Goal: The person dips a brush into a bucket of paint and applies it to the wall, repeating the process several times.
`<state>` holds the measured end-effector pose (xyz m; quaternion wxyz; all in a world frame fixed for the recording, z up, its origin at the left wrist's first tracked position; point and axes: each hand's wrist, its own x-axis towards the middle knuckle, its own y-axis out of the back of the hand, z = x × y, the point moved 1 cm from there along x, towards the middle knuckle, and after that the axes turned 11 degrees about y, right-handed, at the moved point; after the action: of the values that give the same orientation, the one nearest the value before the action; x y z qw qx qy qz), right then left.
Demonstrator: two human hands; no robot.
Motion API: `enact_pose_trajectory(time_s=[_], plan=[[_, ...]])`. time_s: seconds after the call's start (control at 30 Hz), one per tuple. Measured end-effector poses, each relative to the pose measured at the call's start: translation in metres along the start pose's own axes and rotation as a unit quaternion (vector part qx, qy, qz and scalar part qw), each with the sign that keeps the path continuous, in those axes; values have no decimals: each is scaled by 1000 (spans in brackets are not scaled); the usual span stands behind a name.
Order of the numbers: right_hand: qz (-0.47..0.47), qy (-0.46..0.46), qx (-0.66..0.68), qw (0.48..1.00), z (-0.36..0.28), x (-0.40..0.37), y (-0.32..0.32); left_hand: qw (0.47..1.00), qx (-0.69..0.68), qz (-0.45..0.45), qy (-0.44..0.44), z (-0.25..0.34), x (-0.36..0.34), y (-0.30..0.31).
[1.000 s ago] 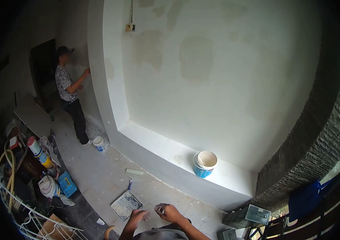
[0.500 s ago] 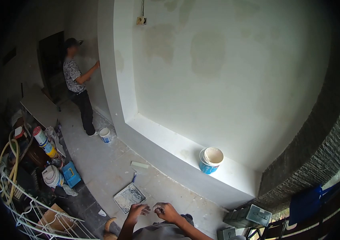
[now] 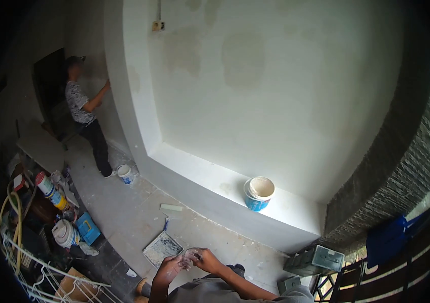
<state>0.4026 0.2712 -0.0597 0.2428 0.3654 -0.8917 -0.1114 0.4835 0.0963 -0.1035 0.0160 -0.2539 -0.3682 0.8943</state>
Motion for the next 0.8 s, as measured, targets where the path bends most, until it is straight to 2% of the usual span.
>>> enact_pose_trajectory(time_s=[0.07, 0.17, 0.27, 0.3, 0.4, 0.47, 0.5, 0.6, 0.73, 0.8], plan=[[17, 8, -5, 1000, -5, 3, 9, 1000, 14, -15, -12, 5, 3, -7], [36, 102, -46, 993, 4, 3, 15, 1000, 5, 13, -19, 9, 10, -15], [36, 117, -42, 992, 1, 1, 17, 997, 9, 38, -64, 14, 3, -32], [-8, -9, 52, 999, -6, -3, 20, 995, 16, 49, -89, 14, 4, -35], [14, 17, 131, 991, 0, -7, 11, 986, 47, 87, -133, 17, 4, -46], [8, -18, 178, 984, -2, -7, 10, 984, 64, 40, -164, 23, -1, -67], [3, -31, 203, 979, -5, -10, 13, 985, 49, 71, -150, 22, 4, -63], [37, -105, 275, 955, -26, -17, 23, 981, 100, 86, -140, 23, 20, -57], [94, -132, 335, 928, -13, -34, 26, 955, 227, 121, -147, 17, 47, -61], [122, -128, 368, 913, -2, -44, 27, 950, 252, 79, -167, 11, 58, -66]])
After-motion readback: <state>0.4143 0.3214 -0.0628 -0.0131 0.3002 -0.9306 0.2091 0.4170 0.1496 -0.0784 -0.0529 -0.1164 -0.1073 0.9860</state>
